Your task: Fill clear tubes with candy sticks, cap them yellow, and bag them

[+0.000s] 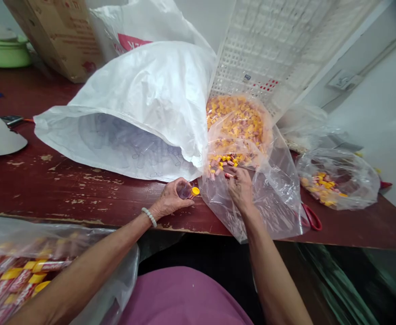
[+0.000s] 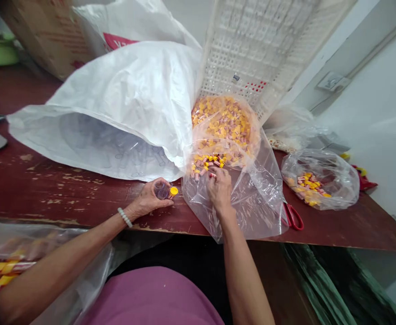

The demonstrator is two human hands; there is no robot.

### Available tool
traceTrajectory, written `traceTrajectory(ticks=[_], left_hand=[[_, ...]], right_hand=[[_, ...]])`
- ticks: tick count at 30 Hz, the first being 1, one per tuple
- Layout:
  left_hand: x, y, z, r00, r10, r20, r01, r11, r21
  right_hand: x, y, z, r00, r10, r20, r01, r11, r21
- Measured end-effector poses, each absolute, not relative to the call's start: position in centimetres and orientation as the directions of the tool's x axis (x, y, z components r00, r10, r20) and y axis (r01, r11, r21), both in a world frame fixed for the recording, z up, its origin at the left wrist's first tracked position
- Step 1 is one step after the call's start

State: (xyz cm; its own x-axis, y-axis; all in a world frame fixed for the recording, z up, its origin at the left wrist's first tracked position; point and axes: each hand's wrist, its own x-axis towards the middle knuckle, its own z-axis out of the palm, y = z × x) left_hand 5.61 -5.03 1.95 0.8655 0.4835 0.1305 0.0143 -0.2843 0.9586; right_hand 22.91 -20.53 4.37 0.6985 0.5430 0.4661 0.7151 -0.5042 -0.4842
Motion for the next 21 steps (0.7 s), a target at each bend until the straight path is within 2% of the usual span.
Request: traceTrajectory(ticks=[4, 7, 10, 12, 14, 17, 21], left_hand=[[5.7, -4.9, 1.4, 0.874, 0.460, 0.159, -0.020, -0.292, 0.956], [5.7, -4.8, 1.1, 0.879, 0.449, 0.163, -0.027, -0.296, 0.955], [5.7, -4.8, 0.9, 0.875, 0.453, 0.173, -0.028, -0.310, 0.950], [5.7, -4.8, 0.9, 0.870, 0.456, 0.187, -0.027, -0.335, 0.942], [5.6, -4.8, 0.9, 0.873, 0.450, 0.190, -0.025, -0.347, 0.937], [5.6, -4.8, 1.0, 0.882, 0.431, 0.189, -0.021, -0.365, 0.931], [5.5, -4.8, 1.1, 0.868, 0.451, 0.207, -0.006, -0.408, 0.913]], right_hand=[[27.0, -21.4, 2.0, 0.736, 0.546, 0.400, 0.675, -0.545, -0.498], [26.0, -21.6, 2.1, 0.749, 0.528, 0.399, 0.659, -0.537, -0.527], [22.3, -21.1, 4.4, 0.713, 0.563, 0.419, 0.671, -0.373, -0.641], [19.6, -20.4, 6.3, 0.615, 0.665, 0.424, 0.702, -0.217, -0.678], [17.3, -19.5, 7.6, 0.475, 0.750, 0.460, 0.783, -0.122, -0.610], [15.6, -18.3, 8.1, 0.294, 0.800, 0.524, 0.883, -0.017, -0.469], [15.7, -17.5, 8.6, 0.188, 0.829, 0.527, 0.914, 0.049, -0.402]])
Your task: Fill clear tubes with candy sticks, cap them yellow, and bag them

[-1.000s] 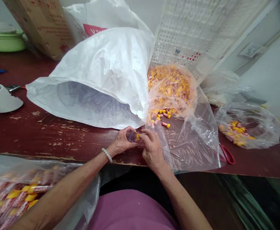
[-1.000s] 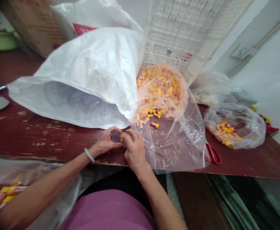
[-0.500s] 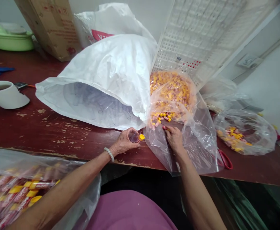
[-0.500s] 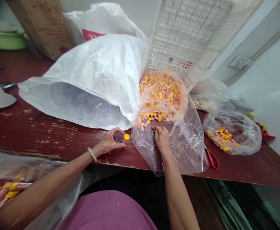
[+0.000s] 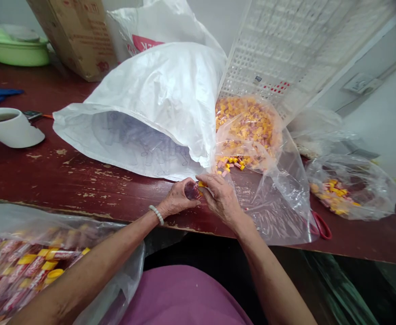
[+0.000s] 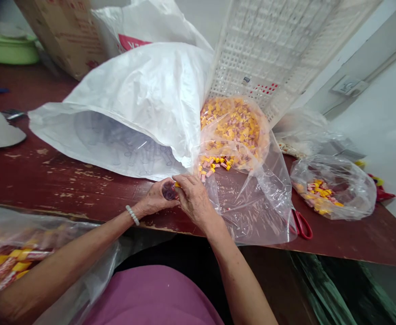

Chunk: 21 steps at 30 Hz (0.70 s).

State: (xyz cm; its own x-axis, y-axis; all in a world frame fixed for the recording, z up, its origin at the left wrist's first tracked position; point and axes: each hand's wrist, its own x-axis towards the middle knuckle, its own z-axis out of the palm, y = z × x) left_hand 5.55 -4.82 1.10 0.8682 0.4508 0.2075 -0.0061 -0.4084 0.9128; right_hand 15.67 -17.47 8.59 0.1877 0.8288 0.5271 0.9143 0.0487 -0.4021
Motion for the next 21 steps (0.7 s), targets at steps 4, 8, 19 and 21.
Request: traceTrajectory(ticks=[4, 8, 19, 21], left_hand=[[5.5, -4.9, 1.1, 0.875, 0.454, 0.170, 0.007, -0.362, 0.932], [5.4, -4.9, 1.2, 0.872, 0.459, 0.169, -0.007, -0.333, 0.943], [5.5, -5.2, 1.4, 0.859, 0.477, 0.184, 0.019, -0.390, 0.921], [5.6, -5.2, 1.4, 0.863, 0.471, 0.185, 0.010, -0.381, 0.925]], right_hand=[[16.0, -17.4, 9.8, 0.317, 0.668, 0.673, 0.920, -0.045, -0.389], [14.7, -17.5, 8.7, 0.337, 0.661, 0.671, 0.941, -0.224, -0.252], [24.6, -17.5, 6.0, 0.737, 0.537, 0.410, 0.673, -0.532, -0.513], [26.7, -16.9, 4.6, 0.761, 0.549, 0.346, 0.641, -0.550, -0.535]])
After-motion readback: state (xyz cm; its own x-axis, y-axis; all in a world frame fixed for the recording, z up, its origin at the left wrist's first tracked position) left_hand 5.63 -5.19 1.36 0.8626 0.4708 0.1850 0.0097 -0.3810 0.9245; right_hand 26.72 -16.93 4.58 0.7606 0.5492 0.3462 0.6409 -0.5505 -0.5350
